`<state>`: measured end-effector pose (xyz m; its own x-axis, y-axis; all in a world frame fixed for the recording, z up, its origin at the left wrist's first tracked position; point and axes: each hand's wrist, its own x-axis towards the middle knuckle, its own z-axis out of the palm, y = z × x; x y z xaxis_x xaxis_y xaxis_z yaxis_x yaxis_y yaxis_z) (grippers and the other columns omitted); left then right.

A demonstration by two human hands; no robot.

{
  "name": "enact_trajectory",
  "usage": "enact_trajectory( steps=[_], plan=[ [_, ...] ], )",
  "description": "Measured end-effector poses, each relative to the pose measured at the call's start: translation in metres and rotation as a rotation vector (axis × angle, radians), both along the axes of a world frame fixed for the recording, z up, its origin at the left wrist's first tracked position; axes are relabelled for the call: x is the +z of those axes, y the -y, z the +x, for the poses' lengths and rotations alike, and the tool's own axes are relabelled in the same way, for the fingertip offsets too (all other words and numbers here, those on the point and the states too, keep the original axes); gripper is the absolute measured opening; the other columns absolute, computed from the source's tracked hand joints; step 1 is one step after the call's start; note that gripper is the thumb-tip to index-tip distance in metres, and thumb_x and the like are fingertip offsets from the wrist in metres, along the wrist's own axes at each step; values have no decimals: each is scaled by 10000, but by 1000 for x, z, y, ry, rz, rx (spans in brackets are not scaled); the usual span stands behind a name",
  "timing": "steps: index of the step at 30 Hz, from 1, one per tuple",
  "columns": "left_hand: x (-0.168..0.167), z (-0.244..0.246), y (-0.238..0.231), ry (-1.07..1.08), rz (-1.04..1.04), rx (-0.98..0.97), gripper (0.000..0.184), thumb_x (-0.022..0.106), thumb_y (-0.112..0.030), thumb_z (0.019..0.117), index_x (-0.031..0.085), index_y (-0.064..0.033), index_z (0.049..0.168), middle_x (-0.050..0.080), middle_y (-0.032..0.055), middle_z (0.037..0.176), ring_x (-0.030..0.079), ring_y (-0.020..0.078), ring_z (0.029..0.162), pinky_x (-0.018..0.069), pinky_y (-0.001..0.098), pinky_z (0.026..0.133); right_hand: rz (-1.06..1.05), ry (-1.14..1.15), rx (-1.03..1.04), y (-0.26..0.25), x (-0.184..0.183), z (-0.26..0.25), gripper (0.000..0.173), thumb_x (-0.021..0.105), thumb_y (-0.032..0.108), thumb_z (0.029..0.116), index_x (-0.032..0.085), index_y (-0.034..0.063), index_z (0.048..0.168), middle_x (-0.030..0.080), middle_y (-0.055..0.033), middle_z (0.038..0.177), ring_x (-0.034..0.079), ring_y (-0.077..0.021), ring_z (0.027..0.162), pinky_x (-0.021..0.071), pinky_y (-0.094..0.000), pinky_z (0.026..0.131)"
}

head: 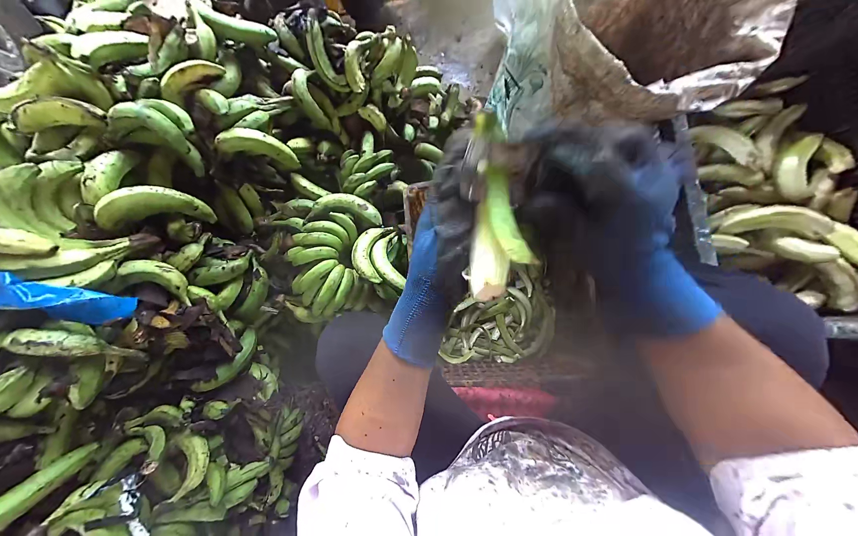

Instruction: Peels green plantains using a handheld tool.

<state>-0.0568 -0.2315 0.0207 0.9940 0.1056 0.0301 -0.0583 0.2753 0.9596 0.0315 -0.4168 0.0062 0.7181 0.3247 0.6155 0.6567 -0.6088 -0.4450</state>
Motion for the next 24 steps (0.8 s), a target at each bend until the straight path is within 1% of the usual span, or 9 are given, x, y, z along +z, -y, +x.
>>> enact_trajectory(
  steps=[2,5,7,11,15,18,20,22,24],
  plan=[
    [-7,-5,2,-124,32,-154,405,407,-250,1100,461,-251,1502,639,57,1275,670,165,984,603,348,762,70,4,-156,7,-1,24,572,568,560,986,690,70,1255,623,-280,1246,611,-445,1137,453,-638,955],
    [-18,2,-7,-105,-70,-176,399,392,-278,1088,462,-256,1480,638,78,1254,667,194,958,598,357,740,80,-77,-180,13,0,22,598,503,594,1001,665,125,1334,620,-239,1298,603,-402,1176,452,-612,967],
    [-8,8,-9,-18,-5,-2,351,383,-332,1105,490,-257,1431,648,6,1194,650,107,953,582,289,769,33,-111,-75,5,0,-6,605,504,612,993,677,127,1311,628,-238,1304,605,-430,1179,417,-688,958],
    [6,18,0,173,55,338,437,369,-281,1108,339,-231,1540,552,-34,1376,582,63,1165,533,290,961,-18,21,124,-2,-4,-39,518,559,587,979,679,234,1339,702,-148,1217,653,-312,1116,429,-574,972],
    [5,-1,-12,25,101,-86,437,403,-268,1093,410,-235,1529,618,30,1289,643,118,1019,587,313,806,16,-16,25,2,-2,7,583,535,593,982,694,116,1278,667,-245,1228,636,-442,1117,427,-686,926],
    [-2,-9,-18,-158,43,-283,416,433,-314,1082,476,-256,1491,667,105,1147,677,196,851,603,371,673,95,-59,-146,14,-2,36,631,475,666,979,669,183,1337,647,-196,1273,615,-385,1158,428,-639,938],
    [-3,1,-20,-86,4,-192,390,374,-322,1097,465,-247,1469,651,77,1198,672,191,928,603,380,755,90,-91,-155,10,2,21,656,450,665,986,664,150,1332,630,-223,1272,610,-407,1154,442,-652,925],
    [7,13,-6,41,-38,65,350,329,-374,1110,509,-254,1385,647,-21,1139,652,80,925,583,277,775,69,-23,-67,-1,0,-11,617,512,621,986,681,117,1299,645,-246,1257,613,-422,1152,417,-659,962],
    [15,23,6,167,-244,247,359,328,-405,1108,515,-232,1361,647,-26,1220,657,93,1066,582,305,890,26,114,46,-7,-5,-34,540,577,574,975,660,198,1352,676,-184,1227,630,-344,1147,421,-589,1003]
  ],
)
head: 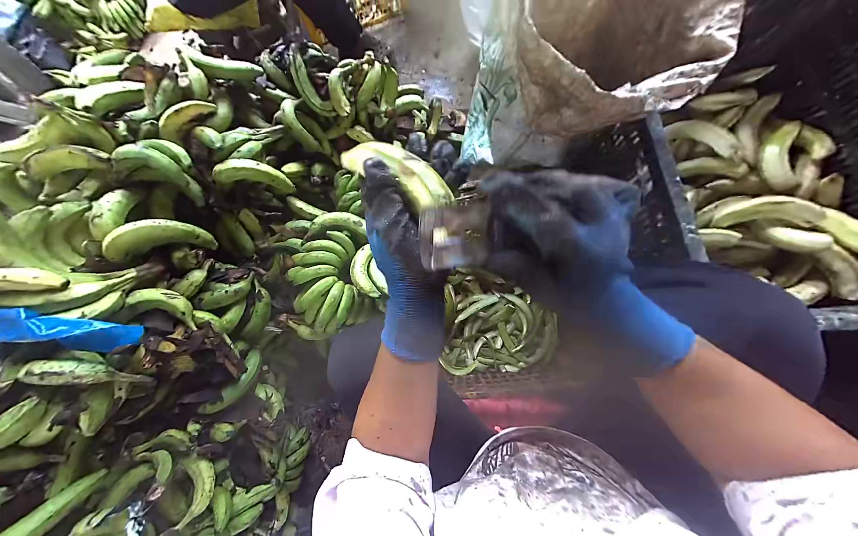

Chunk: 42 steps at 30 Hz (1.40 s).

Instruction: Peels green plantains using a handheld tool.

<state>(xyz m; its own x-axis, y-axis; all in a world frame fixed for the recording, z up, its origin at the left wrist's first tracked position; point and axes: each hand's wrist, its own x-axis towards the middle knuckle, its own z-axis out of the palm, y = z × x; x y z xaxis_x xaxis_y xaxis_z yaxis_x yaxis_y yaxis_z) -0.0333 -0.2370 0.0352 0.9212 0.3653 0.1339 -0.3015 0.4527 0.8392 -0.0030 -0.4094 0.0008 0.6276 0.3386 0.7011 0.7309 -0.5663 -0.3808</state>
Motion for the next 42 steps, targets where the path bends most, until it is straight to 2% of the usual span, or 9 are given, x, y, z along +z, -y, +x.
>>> enact_trajectory(
  steps=[12,16,18,22,32,34,37,39,42],
  plan=[
    [-1,-23,-38,-264,577,-587,468,478,-287,1041,499,-237,1506,683,53,1206,684,128,937,597,330,793,-1,-334,-40,21,0,75,573,463,652,988,661,263,1360,642,-129,1335,598,-325,1235,398,-654,1001],
    [-15,-18,-28,-195,256,-501,465,392,-381,1082,416,-259,1530,635,125,1273,678,267,972,613,461,746,46,-353,-217,21,5,68,618,432,663,987,652,229,1368,620,-151,1371,578,-353,1254,407,-655,979],
    [-5,-13,-15,-170,148,-243,396,359,-450,1094,508,-242,1395,666,36,1127,675,156,901,601,343,735,76,-165,-153,11,5,38,604,502,610,997,676,108,1284,617,-247,1272,600,-414,1159,431,-653,940],
    [8,-5,-2,64,-153,-2,389,243,-420,1120,521,-210,1292,649,-24,1155,655,80,1046,567,259,886,53,118,14,-4,-9,-1,520,684,543,928,662,231,1344,670,-135,1255,617,-277,1176,401,-532,1024],
    [-7,-24,-15,-57,685,-221,431,378,-312,1098,447,-144,1488,619,9,1263,626,44,1024,558,242,857,19,-226,110,15,6,48,581,532,620,982,694,156,1291,656,-185,1288,629,-343,1172,450,-624,966],
    [-5,-25,-15,-13,743,-333,509,359,-289,1093,389,-90,1560,503,55,1506,570,98,1246,502,286,1032,-65,-449,-4,24,12,64,600,427,647,1002,674,216,1339,663,-111,1325,626,-276,1222,458,-598,1001],
    [-13,-19,-17,-83,403,-291,435,347,-283,1099,444,-186,1512,616,78,1308,663,196,964,608,364,735,-48,-407,-132,20,8,60,633,371,666,1009,669,208,1330,665,-113,1318,621,-294,1227,440,-616,995],
    [-10,-13,-20,-48,122,-231,342,298,-323,1115,502,-223,1370,645,-2,1151,652,101,915,585,272,728,14,-128,-42,10,0,34,593,469,613,1010,686,127,1273,659,-198,1268,629,-349,1167,442,-608,965],
    [-6,-13,-24,-33,-239,-233,456,220,-477,1108,550,-193,1241,642,-34,1019,634,16,855,538,163,713,1,120,91,-1,-13,5,506,639,551,952,650,258,1364,665,-135,1263,600,-283,1188,352,-538,1049]
  ],
)
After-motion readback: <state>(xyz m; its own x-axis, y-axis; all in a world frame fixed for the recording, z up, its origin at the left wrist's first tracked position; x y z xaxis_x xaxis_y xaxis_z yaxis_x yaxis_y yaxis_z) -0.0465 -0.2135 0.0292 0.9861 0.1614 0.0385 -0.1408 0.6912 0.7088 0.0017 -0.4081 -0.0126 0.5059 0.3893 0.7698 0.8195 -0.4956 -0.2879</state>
